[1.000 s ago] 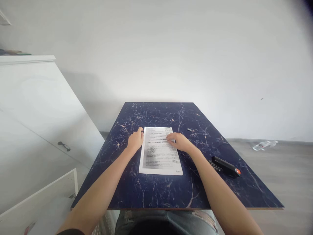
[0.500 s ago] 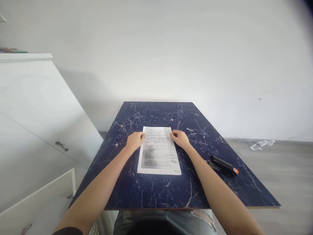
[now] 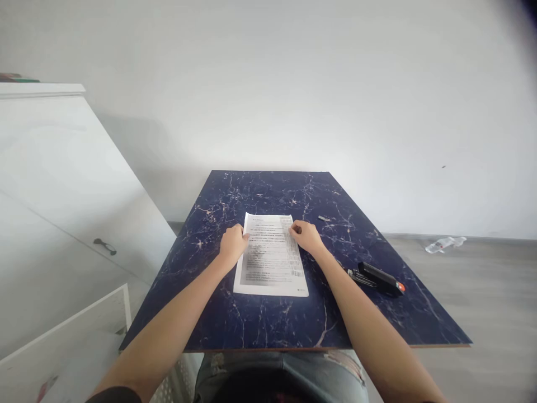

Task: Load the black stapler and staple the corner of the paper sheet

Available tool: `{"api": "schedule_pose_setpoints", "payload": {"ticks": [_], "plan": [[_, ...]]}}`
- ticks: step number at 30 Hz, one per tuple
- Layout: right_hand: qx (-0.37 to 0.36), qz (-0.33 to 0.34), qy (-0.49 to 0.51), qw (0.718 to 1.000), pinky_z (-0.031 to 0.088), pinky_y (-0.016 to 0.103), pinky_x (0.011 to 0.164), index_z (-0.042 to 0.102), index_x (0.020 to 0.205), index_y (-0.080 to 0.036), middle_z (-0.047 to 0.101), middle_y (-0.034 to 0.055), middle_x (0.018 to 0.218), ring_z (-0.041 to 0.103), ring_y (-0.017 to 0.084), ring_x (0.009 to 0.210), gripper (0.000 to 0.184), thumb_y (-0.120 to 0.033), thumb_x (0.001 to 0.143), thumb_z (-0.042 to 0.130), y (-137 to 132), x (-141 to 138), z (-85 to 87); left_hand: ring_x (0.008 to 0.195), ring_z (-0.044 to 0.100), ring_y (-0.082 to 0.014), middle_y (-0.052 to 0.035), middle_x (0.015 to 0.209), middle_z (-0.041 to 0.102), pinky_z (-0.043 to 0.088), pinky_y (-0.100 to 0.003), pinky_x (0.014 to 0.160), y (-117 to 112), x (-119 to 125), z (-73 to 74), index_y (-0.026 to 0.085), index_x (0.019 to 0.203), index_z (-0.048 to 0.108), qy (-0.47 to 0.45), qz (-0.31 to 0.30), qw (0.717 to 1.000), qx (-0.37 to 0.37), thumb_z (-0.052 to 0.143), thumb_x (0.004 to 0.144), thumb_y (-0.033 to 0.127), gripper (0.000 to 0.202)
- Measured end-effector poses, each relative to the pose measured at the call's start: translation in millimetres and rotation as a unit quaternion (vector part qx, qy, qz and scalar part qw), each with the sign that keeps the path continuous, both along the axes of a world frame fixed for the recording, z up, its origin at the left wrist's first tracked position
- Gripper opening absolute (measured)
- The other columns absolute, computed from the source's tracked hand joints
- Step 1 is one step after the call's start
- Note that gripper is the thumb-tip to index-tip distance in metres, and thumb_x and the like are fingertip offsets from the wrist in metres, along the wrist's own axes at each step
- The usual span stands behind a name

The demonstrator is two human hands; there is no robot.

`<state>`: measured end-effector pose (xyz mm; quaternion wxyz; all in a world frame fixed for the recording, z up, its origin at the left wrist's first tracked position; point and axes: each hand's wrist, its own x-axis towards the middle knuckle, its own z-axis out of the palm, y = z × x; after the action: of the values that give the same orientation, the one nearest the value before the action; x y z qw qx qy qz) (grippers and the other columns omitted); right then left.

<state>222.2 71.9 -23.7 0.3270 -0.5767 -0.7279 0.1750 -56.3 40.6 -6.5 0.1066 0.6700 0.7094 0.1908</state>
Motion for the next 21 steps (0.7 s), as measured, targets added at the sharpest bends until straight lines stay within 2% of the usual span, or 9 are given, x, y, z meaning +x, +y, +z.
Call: {"api": "schedule_pose_setpoints", "payload": {"ticks": [4, 8, 11, 14, 18, 21], "plan": [[0.002, -0.042, 0.021, 0.999, 0.043, 0.029, 0.068, 0.059, 0.081, -0.022, 0.065, 0.0010, 0.074, 0.056, 0.017, 0.065, 0.013, -0.034, 0.078, 0.061, 4, 1, -6.3, 0.084, 0.068, -0.0243, -0.0084, 0.088, 0.072, 0.047, -0.032, 0.074, 6, 1, -9.3, 0.020, 0.086, 0.064, -0.099, -0.011, 0.993, 0.069, 0.055, 0.092, 0.029, 0.014], [-0.037, -0.069, 0.062, 0.995, 0.047, 0.032, 0.075, 0.063, 0.096, -0.021, 0.071, 0.0055, 0.088, 0.062, 0.019, 0.074, 0.028, -0.046, 0.084, 0.060, 7, 0, -7.0, 0.079, 0.067, -0.0197, -0.0053, 0.088, 0.071, 0.048, -0.029, 0.075, 15, -4, -14.1, 0.020, 0.088, 0.064, -0.236, -0.042, 0.958, 0.157, 0.051, 0.094, 0.033, 0.019], [-0.059, -0.046, 0.053, 0.996, 0.046, 0.033, 0.080, 0.066, 0.089, -0.020, 0.072, 0.0076, 0.093, 0.063, 0.021, 0.083, 0.031, -0.049, 0.088, 0.055, 6, -3, -3.4, 0.081, 0.067, -0.0192, -0.0053, 0.091, 0.071, 0.050, -0.028, 0.076, 20, -8, -15.0, 0.019, 0.092, 0.065, -0.302, -0.051, 0.935, 0.180, 0.051, 0.093, 0.037, 0.023], [-0.066, -0.024, 0.070, 0.995, 0.045, 0.033, 0.076, 0.065, 0.079, -0.020, 0.071, 0.0061, 0.085, 0.062, 0.021, 0.079, 0.033, -0.049, 0.088, 0.052, 4, -5, -1.3, 0.086, 0.066, -0.0198, -0.0060, 0.094, 0.072, 0.050, -0.028, 0.078, 22, -12, -14.6, 0.018, 0.096, 0.065, -0.332, -0.040, 0.924, 0.186, 0.050, 0.093, 0.040, 0.026], [-0.101, 0.033, 0.203, 0.973, 0.046, 0.030, 0.068, 0.061, 0.082, -0.020, 0.066, 0.0014, 0.070, 0.060, 0.018, 0.067, 0.027, -0.046, 0.084, 0.056, 1, -6, -1.0, 0.091, 0.066, -0.0195, -0.0066, 0.097, 0.071, 0.051, -0.029, 0.083, 24, -14, -13.9, 0.018, 0.097, 0.062, -0.334, -0.037, 0.927, 0.170, 0.047, 0.096, 0.041, 0.028], [-0.131, 0.064, 0.275, 0.950, 0.045, 0.028, 0.061, 0.060, 0.089, -0.019, 0.066, 0.0011, 0.068, 0.058, 0.016, 0.062, 0.031, -0.048, 0.079, 0.063, 0, -8, 0.7, 0.097, 0.067, -0.0174, -0.0074, 0.108, 0.071, 0.051, -0.029, 0.087, 23, -12, -11.6, 0.020, 0.118, 0.054, -0.360, -0.047, 0.918, 0.159, 0.047, 0.096, 0.037, 0.028]]}}
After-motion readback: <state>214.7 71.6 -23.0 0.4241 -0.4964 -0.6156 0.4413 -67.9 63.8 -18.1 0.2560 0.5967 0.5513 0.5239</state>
